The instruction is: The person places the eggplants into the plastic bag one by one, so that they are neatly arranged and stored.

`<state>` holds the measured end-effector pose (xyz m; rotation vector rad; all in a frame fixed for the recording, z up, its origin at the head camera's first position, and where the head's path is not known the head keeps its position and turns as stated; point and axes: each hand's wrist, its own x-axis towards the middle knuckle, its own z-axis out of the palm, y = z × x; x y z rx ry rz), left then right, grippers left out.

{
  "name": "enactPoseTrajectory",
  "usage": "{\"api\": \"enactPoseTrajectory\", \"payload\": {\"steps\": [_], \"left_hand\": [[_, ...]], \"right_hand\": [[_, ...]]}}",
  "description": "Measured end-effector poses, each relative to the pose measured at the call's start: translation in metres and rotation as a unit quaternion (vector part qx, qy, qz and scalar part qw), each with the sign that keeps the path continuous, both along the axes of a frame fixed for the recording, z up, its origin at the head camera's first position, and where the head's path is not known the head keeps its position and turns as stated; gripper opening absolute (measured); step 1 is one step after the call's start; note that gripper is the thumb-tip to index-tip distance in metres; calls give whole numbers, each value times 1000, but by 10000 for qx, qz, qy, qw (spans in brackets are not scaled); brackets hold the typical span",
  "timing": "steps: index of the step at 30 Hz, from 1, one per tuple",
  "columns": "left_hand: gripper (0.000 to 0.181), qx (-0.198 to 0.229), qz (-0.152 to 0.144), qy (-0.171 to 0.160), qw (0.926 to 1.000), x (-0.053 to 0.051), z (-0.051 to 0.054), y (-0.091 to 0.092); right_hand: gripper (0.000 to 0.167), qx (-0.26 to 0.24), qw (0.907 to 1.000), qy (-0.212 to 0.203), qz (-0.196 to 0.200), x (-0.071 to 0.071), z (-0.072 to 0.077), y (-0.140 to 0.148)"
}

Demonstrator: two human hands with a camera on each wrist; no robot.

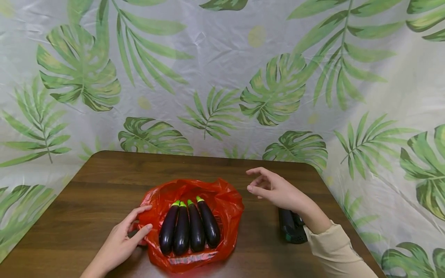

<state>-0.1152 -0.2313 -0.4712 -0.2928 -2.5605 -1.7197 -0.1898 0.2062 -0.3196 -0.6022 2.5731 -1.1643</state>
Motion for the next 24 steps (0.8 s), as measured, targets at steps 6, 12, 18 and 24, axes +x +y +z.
{"api": "enactPoseTrajectory", "payload": {"steps": [6, 12, 18, 24], "left_hand": [[47, 9, -36, 16, 10000, -1, -1, 0], [48, -10, -7, -139, 9999, -2, 0, -1], [48, -7, 2, -161, 9999, -2, -1, -1], [48, -26, 9, -157, 9999, -2, -2, -1]], "right_hand": [[55, -42, 9997, -142, -215, -1, -5, 20], [59, -14, 9984, -307, -474, -2, -11, 36], [63, 17, 9969, -372, -689, -1, -19, 52], [65, 222, 9950, -328, -915, 0, -28, 66]]}}
